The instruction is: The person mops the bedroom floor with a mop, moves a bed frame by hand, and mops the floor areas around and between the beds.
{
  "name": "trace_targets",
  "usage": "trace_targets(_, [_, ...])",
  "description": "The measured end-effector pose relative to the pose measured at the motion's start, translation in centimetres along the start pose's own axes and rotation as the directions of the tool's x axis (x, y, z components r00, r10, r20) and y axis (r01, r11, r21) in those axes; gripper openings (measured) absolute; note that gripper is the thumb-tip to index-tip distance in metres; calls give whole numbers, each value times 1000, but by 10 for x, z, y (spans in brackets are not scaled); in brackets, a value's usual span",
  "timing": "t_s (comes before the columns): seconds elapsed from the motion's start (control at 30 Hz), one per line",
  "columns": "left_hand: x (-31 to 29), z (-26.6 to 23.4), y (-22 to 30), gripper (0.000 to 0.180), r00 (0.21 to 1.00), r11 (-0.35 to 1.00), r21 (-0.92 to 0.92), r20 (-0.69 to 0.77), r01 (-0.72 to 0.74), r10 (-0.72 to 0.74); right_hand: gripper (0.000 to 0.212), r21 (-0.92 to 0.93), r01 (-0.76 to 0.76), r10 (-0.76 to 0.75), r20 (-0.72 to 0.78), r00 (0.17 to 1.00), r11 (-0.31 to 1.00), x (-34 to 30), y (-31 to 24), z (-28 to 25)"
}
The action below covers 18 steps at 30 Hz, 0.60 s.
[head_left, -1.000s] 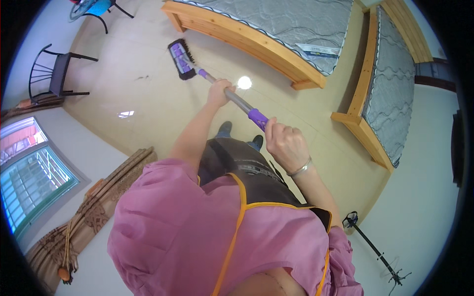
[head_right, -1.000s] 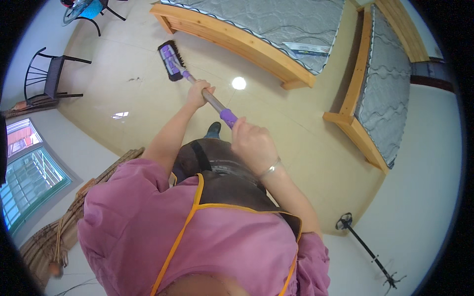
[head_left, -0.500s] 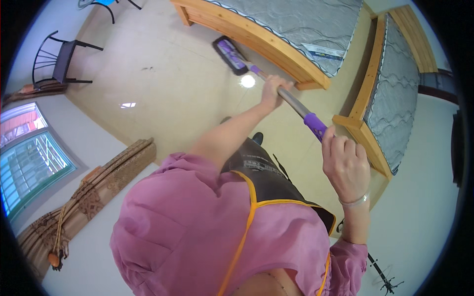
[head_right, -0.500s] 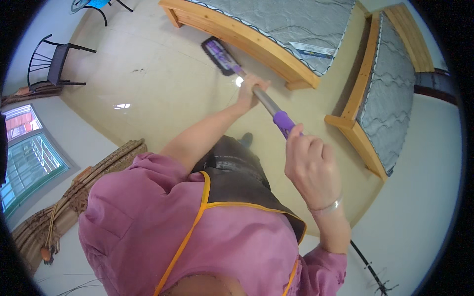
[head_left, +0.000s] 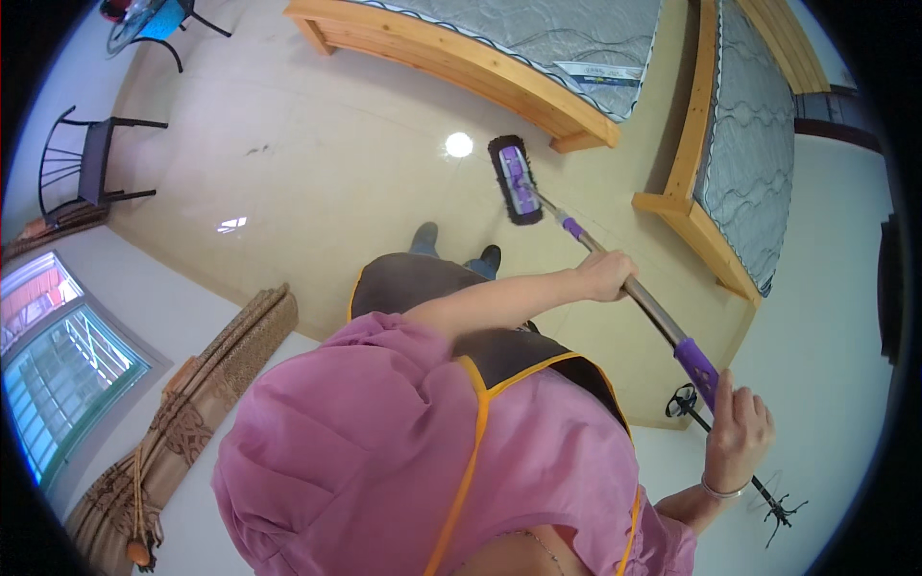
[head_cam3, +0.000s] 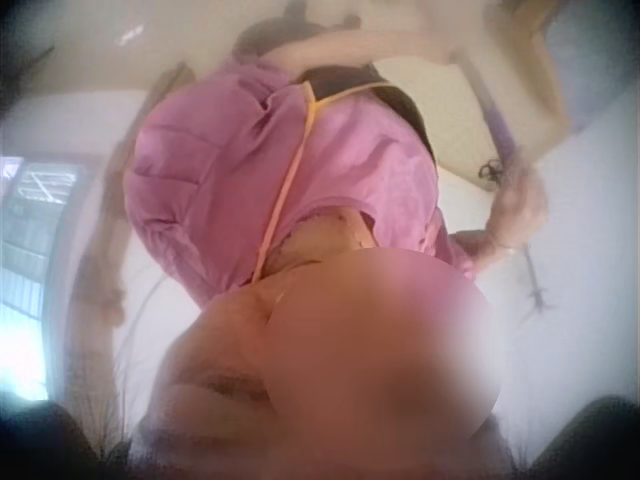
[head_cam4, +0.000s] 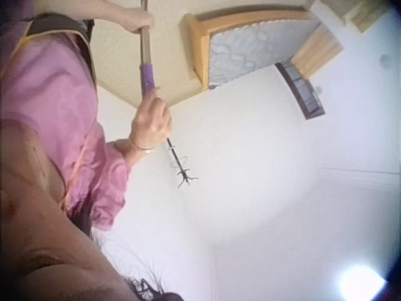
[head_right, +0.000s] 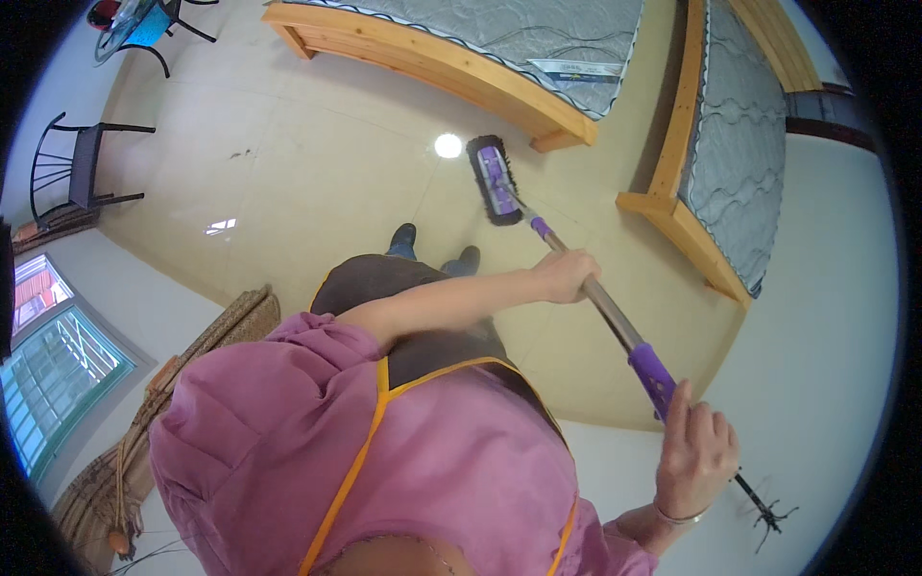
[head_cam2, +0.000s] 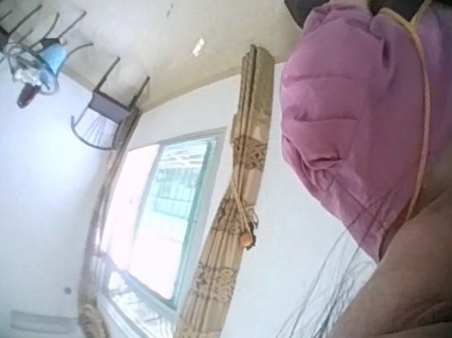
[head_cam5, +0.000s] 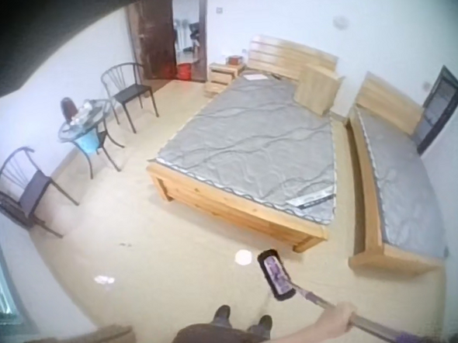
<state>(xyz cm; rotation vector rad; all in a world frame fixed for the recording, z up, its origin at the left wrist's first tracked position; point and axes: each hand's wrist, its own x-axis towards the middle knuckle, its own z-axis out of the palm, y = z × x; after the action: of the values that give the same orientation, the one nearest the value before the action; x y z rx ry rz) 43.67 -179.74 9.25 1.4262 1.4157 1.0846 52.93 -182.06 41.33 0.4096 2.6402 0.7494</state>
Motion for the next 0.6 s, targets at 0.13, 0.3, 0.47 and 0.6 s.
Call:
trace_targets(0.13, [-11, -7, 11, 13, 983, 996, 85, 185, 3, -19, 34, 178, -288, 272, 111, 956, 941, -27, 2, 8])
trace_targets(0.3, [-41, -49, -21, 18, 943, 935, 323, 238, 147, -231, 33, 410, -315, 284, 136, 949, 856, 0, -16, 33])
trace_targets(0.47, [-93, -121, -101, 16, 950, 852, 466, 70, 238, -303, 31, 512, -190, 175, 78, 982, 838, 67, -70, 54])
trace_targets(0.6, [-146, -181, -163, 12, 969, 815, 541, -4, 209, -245, 19, 591, -39, 14, 47, 999, 806, 114, -131, 67])
